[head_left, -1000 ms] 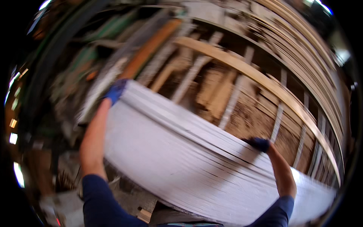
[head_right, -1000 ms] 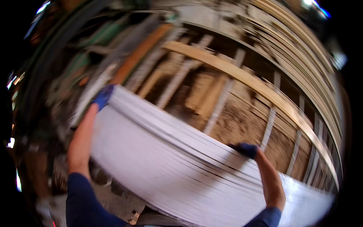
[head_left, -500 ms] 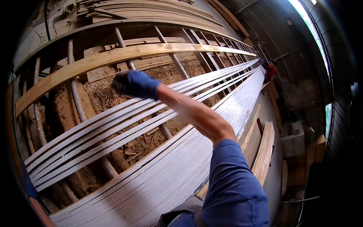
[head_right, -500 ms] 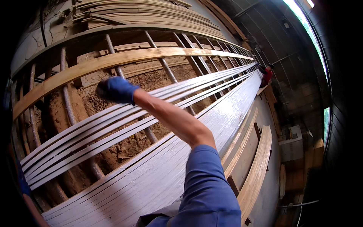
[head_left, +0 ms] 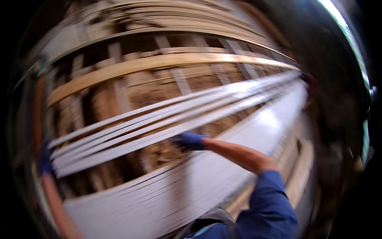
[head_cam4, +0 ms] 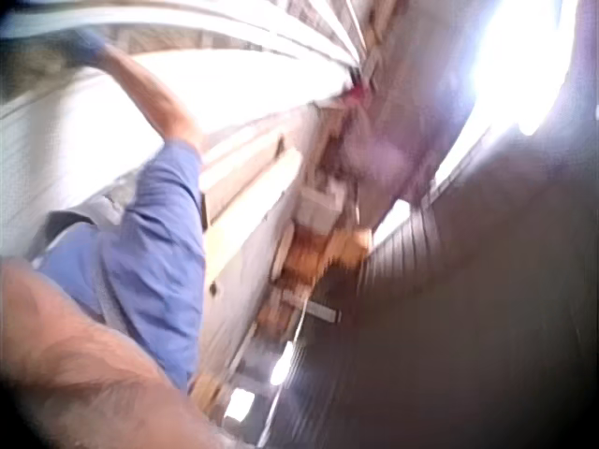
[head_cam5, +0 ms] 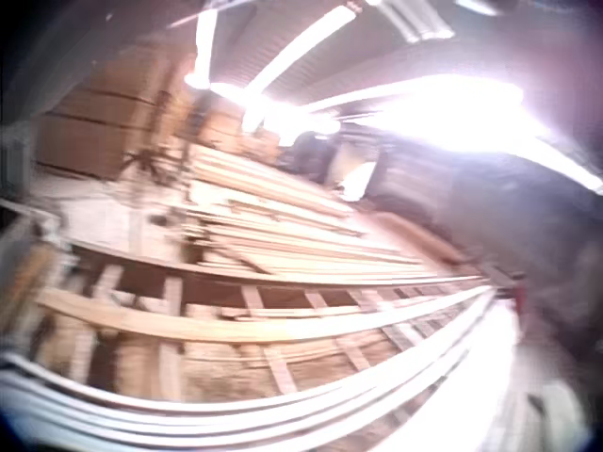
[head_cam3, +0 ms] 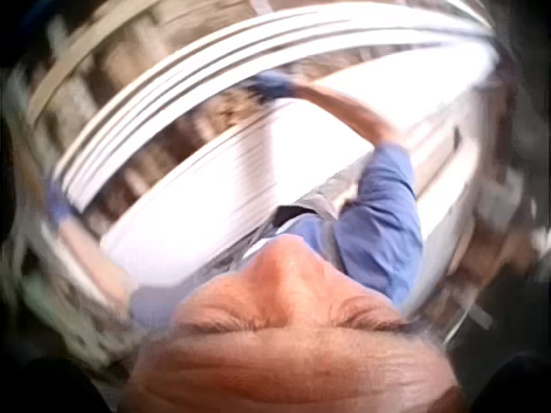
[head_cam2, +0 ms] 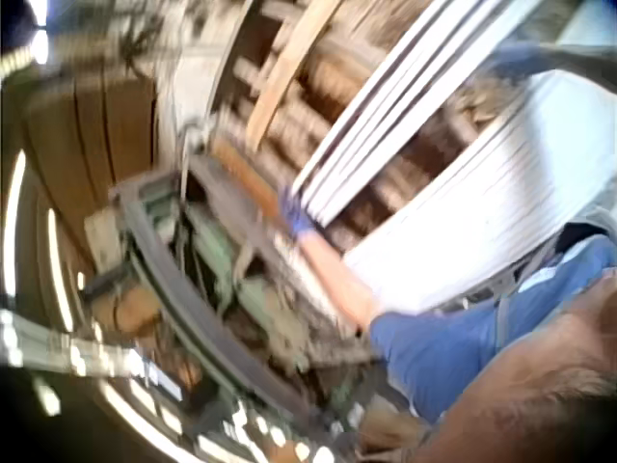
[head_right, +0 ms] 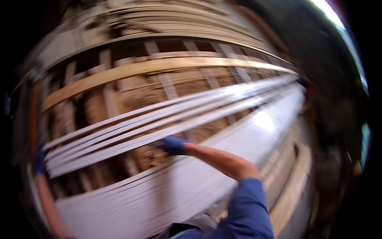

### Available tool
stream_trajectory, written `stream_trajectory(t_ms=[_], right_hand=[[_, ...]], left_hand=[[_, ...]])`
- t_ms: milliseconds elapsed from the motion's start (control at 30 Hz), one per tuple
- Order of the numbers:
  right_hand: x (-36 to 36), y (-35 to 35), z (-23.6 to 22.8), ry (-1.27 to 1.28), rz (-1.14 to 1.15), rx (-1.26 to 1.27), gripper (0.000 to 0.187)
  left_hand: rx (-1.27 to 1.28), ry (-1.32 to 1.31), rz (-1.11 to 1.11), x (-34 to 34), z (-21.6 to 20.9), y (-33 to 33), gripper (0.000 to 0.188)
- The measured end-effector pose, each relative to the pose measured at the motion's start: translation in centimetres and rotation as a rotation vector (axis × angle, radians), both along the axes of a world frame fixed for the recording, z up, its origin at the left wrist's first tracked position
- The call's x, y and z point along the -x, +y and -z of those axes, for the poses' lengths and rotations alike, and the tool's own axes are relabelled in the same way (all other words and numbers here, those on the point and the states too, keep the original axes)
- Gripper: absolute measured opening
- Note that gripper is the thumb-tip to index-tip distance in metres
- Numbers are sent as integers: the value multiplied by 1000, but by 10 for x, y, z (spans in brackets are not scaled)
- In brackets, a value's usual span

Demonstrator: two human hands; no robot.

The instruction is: The person arranges thin wooden planks on a curved jig, then uses a trowel to spread a white adhesive over the planks. They continue applying the adhesive along the length of the planks and later use a caulking gun to apply adhesive into the gaps between the planks.

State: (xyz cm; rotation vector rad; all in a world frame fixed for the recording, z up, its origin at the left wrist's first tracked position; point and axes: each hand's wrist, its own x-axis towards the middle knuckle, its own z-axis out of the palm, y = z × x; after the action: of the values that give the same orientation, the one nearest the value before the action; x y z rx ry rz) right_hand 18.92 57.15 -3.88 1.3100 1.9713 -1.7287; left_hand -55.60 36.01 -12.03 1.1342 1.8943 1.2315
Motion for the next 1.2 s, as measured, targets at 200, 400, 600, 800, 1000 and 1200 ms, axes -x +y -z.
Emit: stream_trajectory(t_ms=[200,400,600,800,1000,1200], right_hand=[[-10,-28,-40,66,774,99,32],[7,6,-52,461,943,-251,31],[27,42,-47,499,1280,237,51],[33,71,-33,980,1185,336,47],[44,74,-42,897,1220,280,42],[21,18,-19,816,1231,379,43]], left_hand=[[41,-550,134,-134,-67,96,91],[209,-238,116,-107,-85,129,82],[59,-68,-44,-91,-55,127,77],[-60,142,-151,-141,-86,176,64],[74,11,-379,-153,-110,175,68],[195,299,-205,-133,-71,97,61]])
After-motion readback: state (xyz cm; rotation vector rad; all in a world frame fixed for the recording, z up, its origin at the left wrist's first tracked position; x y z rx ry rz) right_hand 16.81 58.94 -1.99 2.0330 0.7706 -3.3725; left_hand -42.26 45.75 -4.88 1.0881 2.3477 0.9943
